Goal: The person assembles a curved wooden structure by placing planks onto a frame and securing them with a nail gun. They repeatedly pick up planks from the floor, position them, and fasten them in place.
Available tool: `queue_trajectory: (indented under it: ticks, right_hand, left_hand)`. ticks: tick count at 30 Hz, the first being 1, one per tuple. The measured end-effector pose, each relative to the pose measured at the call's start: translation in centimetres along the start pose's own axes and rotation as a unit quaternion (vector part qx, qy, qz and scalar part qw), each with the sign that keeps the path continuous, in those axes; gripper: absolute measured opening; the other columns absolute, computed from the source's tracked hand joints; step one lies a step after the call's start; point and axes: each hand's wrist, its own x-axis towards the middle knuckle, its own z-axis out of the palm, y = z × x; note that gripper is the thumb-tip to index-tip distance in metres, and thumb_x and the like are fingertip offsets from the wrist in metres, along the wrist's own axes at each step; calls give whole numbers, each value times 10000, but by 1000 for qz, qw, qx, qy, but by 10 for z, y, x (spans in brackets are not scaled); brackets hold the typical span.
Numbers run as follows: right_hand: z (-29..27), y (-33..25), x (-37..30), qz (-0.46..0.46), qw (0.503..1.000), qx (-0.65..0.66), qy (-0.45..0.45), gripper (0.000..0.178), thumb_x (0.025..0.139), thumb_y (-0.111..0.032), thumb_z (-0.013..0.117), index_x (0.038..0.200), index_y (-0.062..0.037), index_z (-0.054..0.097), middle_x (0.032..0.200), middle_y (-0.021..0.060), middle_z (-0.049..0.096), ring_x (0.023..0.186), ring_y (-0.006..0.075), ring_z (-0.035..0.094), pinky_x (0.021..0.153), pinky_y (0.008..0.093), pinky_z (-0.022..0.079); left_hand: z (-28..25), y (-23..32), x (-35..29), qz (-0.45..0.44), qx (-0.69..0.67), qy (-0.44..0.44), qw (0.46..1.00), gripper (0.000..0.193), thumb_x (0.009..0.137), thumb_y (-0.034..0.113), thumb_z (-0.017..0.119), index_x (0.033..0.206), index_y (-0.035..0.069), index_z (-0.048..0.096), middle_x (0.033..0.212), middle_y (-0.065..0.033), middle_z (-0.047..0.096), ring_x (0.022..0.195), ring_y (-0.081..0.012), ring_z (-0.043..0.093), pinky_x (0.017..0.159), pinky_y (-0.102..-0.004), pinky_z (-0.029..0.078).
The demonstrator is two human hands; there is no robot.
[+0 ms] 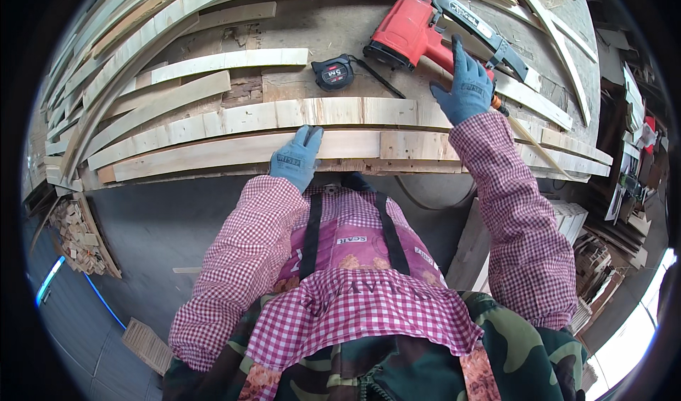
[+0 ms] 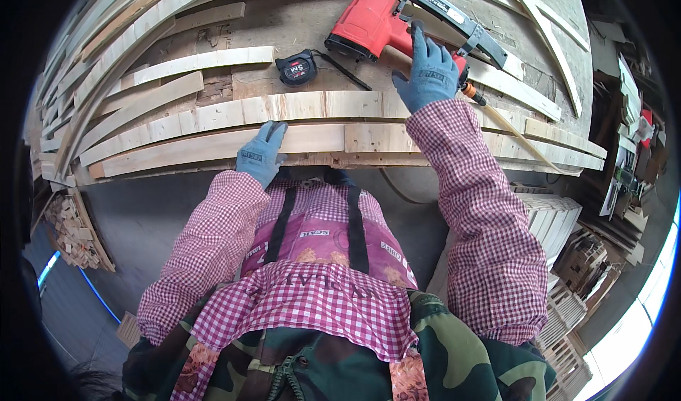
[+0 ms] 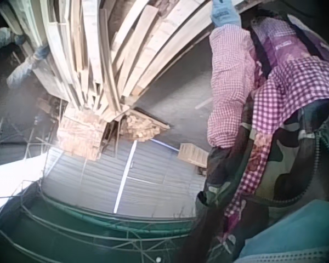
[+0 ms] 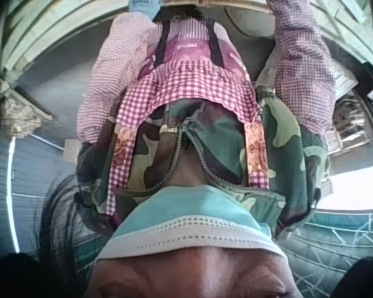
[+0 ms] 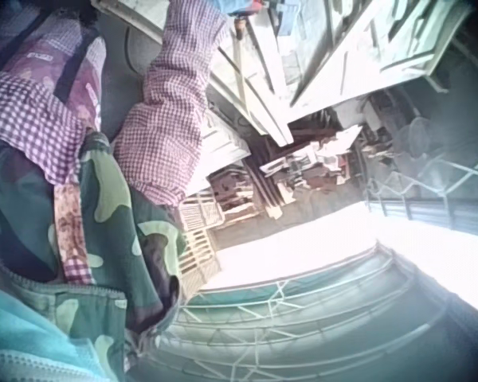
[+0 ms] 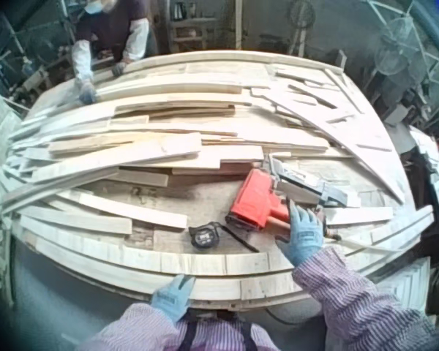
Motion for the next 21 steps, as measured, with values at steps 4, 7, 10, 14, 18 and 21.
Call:
queue_trajectory:
  ticks: [4,7,10,14,18,21]
  right_hand:
    - [16,-7,50,81,980,-104,-149,927,772,-369,687,1473,-152,119,1288,156,492,1191,318,486,981,429,406]
    - [25,-7,74,86,972,-71,-207,1012,753,-331,711,1479,-158,29,1168,192,586,1055,339,590,930,419,455]
    - [21,-1,85,106,964,-2,-245,1013,740,-262,707,1478,-183,18,1158,203,594,1054,342,598,930,404,463]
    - [0,2,78,109,972,55,-201,898,719,-267,705,1448,-172,191,1179,193,586,1111,308,571,976,377,425]
    - [-80,19,62,60,974,98,-193,391,775,-212,679,1101,-21,576,942,140,642,885,200,619,797,332,479]
    - [-124,54,11,161,843,452,-243,260,830,-206,642,966,7,582,803,76,607,723,144,577,660,313,471]
  left_hand:
    - [-1,3,-3,12,-20,31,999,694,746,205,693,1362,153,378,1355,-130,402,1081,-321,548,900,-407,475]
    - [5,-1,-3,17,-25,45,999,682,744,204,700,1352,152,395,1366,-115,393,1074,-316,553,896,-402,479]
    - [6,1,-1,16,-22,42,999,675,755,200,692,1357,155,389,1350,-112,404,1079,-309,550,900,-395,477]
    - [3,-1,1,16,-18,36,999,650,769,196,678,1352,148,392,1357,-120,397,1102,-308,536,915,-393,467]
    - [-2,-2,3,20,-23,23,999,674,764,175,681,1363,152,371,1362,-126,386,1125,-324,518,932,-399,457]
    - [8,-8,3,36,-23,44,998,703,751,154,685,1371,142,353,1357,-136,385,1133,-326,511,936,-404,456]
